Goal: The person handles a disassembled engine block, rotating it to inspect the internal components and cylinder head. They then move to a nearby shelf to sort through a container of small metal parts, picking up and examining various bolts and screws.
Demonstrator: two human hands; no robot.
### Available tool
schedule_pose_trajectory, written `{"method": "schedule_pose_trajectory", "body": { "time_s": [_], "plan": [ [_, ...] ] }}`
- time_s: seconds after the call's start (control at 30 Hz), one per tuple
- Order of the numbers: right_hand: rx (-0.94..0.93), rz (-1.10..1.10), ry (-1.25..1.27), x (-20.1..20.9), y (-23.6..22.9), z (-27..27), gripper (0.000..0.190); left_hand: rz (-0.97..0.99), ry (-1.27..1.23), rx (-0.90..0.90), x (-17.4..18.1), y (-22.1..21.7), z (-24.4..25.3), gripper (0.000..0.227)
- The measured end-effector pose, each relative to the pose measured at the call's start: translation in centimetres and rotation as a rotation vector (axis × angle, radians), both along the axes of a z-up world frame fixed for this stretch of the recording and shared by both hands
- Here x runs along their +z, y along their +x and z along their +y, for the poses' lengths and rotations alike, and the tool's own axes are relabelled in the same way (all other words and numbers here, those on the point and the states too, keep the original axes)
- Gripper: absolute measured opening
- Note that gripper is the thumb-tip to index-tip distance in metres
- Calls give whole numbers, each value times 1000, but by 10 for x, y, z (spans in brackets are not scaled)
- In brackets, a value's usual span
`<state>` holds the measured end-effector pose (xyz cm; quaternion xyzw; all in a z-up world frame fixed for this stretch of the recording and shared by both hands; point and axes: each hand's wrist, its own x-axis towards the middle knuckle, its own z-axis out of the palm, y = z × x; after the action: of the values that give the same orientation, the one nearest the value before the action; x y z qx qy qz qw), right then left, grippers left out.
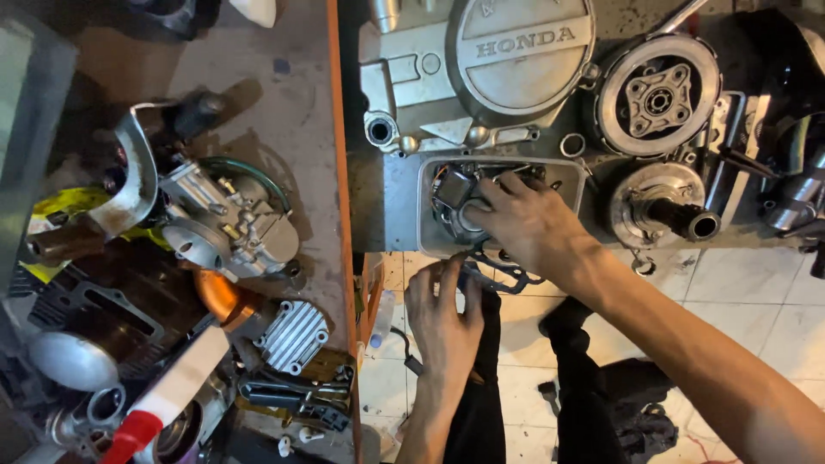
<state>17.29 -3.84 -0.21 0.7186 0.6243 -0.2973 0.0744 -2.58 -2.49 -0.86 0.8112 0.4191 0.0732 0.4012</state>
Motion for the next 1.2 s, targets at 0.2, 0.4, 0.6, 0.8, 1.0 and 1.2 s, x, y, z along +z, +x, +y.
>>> {"method": "schedule_pose_trajectory", "body": {
  "time_s": [0.2,0.4,0.6,0.8,1.0,1.2],
  "plan": [
    [-465,143,344,28,23,-47,18,-175,-12,-24,5,8,-17,47],
    [-560,26,372,27,13,-63,18,-210,30,-73,30,36,-36,65],
    [-477,-59,442,37,15,-47,34,-173,-38,-83,39,41,-53,51],
    [-139,223,288,12,7,-34,32,-200,-23,-106,32,22,-58,48],
    [307,-84,-260,-8,-19,12,61,-247,-166,-124,26,16,-57,44],
    [204,-226,-294,-1,4,-1,54,-230,-125,-141,26,13,-37,42]
  ]
}}
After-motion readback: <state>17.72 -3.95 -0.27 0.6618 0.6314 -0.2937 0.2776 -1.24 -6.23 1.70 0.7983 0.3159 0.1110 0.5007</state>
